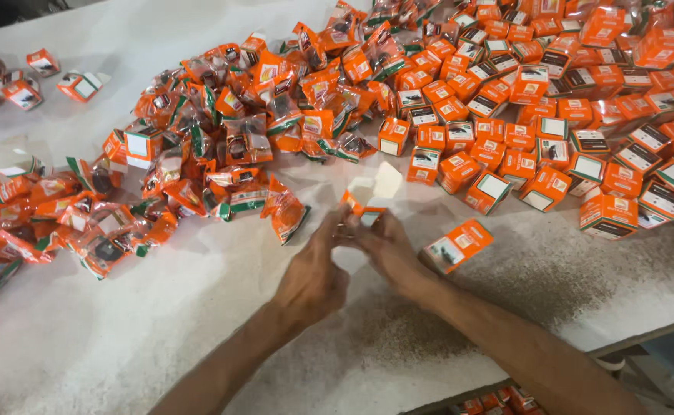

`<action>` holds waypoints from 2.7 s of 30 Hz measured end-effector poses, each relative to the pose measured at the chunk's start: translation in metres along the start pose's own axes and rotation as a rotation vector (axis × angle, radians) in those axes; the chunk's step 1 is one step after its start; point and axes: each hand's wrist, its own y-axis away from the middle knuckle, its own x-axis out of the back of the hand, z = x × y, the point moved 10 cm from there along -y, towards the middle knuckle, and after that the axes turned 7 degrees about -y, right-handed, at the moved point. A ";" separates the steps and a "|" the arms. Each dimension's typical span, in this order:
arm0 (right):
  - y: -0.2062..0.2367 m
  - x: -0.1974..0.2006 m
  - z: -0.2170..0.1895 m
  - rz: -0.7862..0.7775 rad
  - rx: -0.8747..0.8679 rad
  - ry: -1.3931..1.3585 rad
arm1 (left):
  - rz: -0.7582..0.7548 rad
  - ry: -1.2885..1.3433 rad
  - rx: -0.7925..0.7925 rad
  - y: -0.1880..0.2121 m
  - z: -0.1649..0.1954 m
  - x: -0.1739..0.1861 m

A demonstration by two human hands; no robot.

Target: The person picks up small orange snack packets from a pile on the table and places them one at a time into small orange cardboard boxes, folding the box flaps closed and setting the filled boxes aside. The person repeats this packing cycle continuously across the table.

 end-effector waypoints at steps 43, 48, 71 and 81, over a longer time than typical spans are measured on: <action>0.026 -0.056 -0.050 -0.312 0.262 0.887 | 0.686 0.054 0.062 0.081 -0.007 0.120; 0.025 -0.061 -0.042 -0.266 0.353 0.903 | 0.395 -0.060 -0.283 0.069 0.025 0.081; 0.030 -0.072 -0.046 -0.271 0.345 0.827 | 0.261 0.141 0.528 0.048 -0.066 0.027; 0.033 -0.062 -0.026 -0.242 0.142 0.705 | 0.149 0.515 0.743 0.051 -0.115 -0.010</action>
